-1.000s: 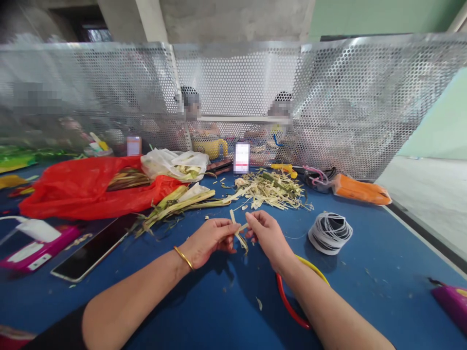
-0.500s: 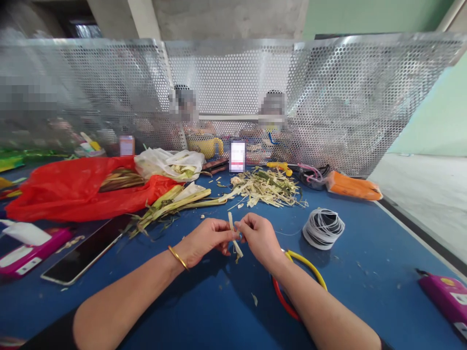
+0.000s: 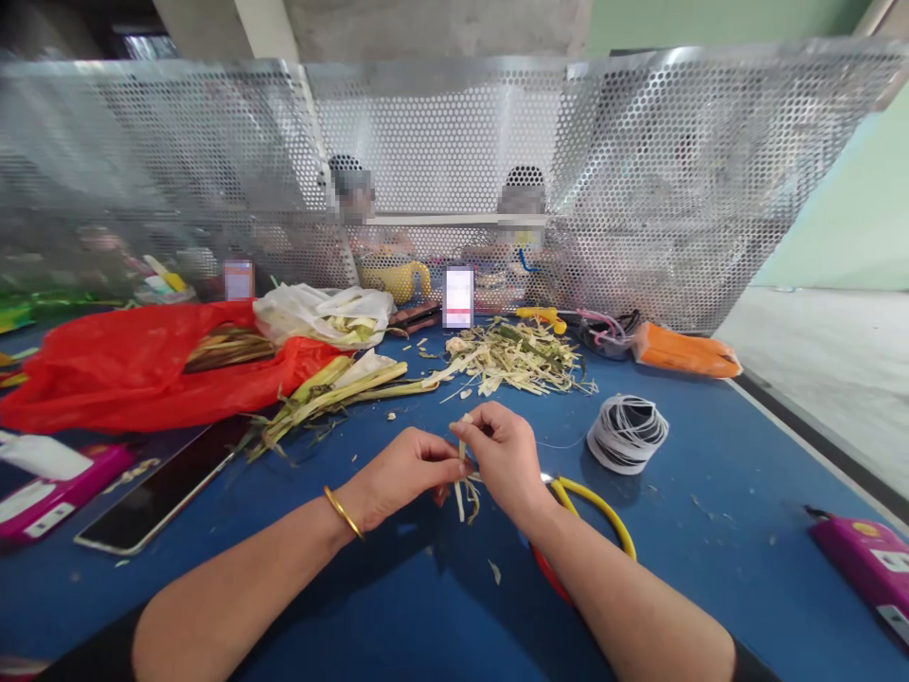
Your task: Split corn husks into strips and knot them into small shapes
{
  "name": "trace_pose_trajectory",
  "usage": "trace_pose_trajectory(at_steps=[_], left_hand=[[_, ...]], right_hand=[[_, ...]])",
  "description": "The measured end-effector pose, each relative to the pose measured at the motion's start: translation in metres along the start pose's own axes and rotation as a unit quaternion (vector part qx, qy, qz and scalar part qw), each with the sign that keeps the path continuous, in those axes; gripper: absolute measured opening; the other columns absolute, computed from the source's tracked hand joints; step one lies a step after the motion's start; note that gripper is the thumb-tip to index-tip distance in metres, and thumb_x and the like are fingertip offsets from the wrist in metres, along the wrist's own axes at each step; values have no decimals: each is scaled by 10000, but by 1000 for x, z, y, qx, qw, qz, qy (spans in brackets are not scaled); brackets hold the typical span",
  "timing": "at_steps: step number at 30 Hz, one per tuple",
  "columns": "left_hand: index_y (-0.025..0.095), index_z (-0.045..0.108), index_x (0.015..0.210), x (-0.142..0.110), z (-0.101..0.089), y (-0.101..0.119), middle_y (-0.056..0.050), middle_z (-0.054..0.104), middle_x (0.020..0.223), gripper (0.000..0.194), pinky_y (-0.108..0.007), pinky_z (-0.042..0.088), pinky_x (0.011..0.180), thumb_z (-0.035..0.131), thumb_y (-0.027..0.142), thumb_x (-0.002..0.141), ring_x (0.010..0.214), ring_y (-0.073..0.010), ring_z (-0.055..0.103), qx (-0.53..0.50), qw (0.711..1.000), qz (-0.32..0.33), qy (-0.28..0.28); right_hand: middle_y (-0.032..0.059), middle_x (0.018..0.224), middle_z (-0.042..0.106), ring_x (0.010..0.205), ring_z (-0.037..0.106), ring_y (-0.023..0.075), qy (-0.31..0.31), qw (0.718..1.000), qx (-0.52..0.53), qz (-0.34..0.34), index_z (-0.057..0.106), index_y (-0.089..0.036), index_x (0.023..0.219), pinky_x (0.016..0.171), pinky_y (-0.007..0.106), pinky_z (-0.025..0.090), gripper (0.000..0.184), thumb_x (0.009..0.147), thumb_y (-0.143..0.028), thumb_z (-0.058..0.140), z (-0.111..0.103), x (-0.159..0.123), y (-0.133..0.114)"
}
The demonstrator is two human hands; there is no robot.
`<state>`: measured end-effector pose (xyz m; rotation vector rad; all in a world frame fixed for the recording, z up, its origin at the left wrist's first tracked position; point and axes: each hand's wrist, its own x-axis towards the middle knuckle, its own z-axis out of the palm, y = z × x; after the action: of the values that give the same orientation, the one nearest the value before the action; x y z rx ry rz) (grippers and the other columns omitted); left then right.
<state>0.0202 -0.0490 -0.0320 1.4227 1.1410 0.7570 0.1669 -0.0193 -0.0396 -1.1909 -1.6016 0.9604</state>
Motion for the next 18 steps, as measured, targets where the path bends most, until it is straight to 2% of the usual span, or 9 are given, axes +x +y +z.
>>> trace_pose_trajectory(at_steps=[3, 5, 7, 9, 10, 11, 13, 16, 18], left_hand=[[148, 620, 546, 0, 2, 1, 11, 559, 468, 264, -223, 371, 532, 629, 329, 738, 478, -105, 513, -22, 1000, -5, 4], [147, 622, 556, 1, 2, 2, -2, 590, 501, 282, -233, 421, 581, 651, 368, 730, 506, -116, 551, -77, 997, -19, 18], [142, 642, 595, 4, 0, 2, -18, 620, 543, 301, -245, 453, 618, 660, 412, 726, 538, -125, 580, -142, 988, -37, 53], [136, 676, 682, 6, -3, 3, -39, 663, 616, 292, -260, 475, 661, 661, 423, 730, 593, -140, 614, -211, 972, -46, 97], [134, 686, 731, 7, -5, 3, -50, 683, 660, 277, -268, 484, 684, 666, 410, 729, 628, -149, 631, -245, 962, -47, 113], [133, 693, 776, 8, -7, 4, -60, 700, 704, 257, -272, 488, 704, 678, 384, 723, 664, -157, 645, -275, 952, -45, 124], [130, 697, 836, 10, -8, 4, -70, 718, 769, 224, -261, 488, 730, 706, 311, 705, 711, -156, 655, -318, 938, -30, 134], [116, 694, 852, 11, -6, 4, -75, 722, 781, 204, -238, 486, 727, 730, 226, 684, 707, -138, 649, -346, 928, -6, 141], [106, 688, 856, 11, -3, 3, -82, 721, 770, 207, -243, 492, 698, 735, 206, 681, 676, -136, 641, -360, 922, -4, 142]], right_hand=[[-12, 604, 566, 592, 489, 133, -11, 1000, -19, -13, 593, -183, 630, 563, 248, 379, 234, 769, -371, 593, -4, 2, -1], [16, 734, 631, 693, 548, 157, 1, 998, -44, -52, 640, -181, 756, 647, 266, 421, 201, 803, -365, 572, -10, 5, -3], [35, 857, 647, 799, 567, 172, 60, 987, -88, -119, 642, -189, 854, 738, 281, 428, 172, 830, -340, 563, -16, 6, -7], [26, 820, 629, 782, 558, 164, 117, 970, -133, -169, 617, -196, 802, 729, 270, 414, 161, 859, -329, 545, -20, 4, -12], [16, 758, 611, 734, 546, 155, 123, 965, -149, -176, 598, -198, 744, 694, 260, 405, 202, 874, -336, 529, -21, 2, -13], [5, 696, 587, 681, 531, 146, 111, 965, -160, -174, 579, -199, 691, 652, 252, 392, 255, 887, -349, 514, -20, 0, -14], [-6, 632, 565, 615, 509, 135, 48, 972, -172, -151, 572, -200, 638, 594, 244, 364, 328, 898, -386, 497, -16, -5, -14], [0, 654, 602, 622, 522, 142, -52, 978, -178, -98, 608, -202, 648, 582, 245, 356, 342, 879, -435, 511, -5, -10, -10], [3, 642, 609, 620, 524, 150, -86, 980, -169, -53, 607, -197, 639, 572, 249, 355, 352, 856, -462, 524, 2, -11, -5]])
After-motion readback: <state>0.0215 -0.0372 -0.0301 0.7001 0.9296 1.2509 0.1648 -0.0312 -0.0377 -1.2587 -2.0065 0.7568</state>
